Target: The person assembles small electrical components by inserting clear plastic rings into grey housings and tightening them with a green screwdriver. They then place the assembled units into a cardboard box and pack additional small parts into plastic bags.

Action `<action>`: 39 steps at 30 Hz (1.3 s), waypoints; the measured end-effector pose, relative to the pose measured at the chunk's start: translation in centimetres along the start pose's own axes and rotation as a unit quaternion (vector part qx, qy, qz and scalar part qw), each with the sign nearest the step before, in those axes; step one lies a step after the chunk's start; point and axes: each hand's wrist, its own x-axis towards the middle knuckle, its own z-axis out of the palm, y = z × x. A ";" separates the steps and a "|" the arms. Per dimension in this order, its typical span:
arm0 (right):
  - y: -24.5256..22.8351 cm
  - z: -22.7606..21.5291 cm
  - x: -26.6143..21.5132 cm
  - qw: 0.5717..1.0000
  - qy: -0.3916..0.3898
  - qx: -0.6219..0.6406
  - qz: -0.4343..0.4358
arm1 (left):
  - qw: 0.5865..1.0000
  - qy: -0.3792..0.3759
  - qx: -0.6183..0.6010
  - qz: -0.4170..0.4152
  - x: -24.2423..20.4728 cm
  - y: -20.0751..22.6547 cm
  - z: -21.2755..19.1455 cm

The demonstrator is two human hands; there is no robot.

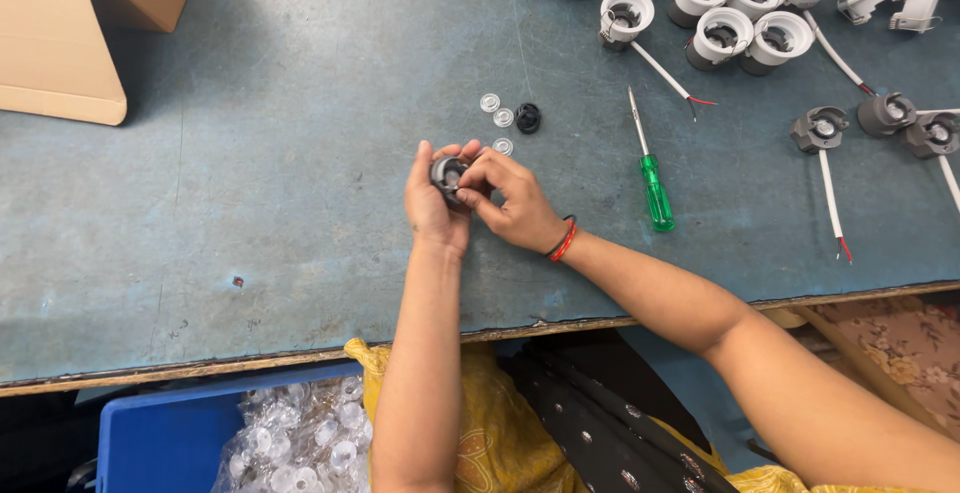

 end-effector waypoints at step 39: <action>6.9 -0.5 0.2 0.976 -0.057 0.163 0.131 | 0.888 -0.108 0.447 0.011 -0.6 2.8 -1.9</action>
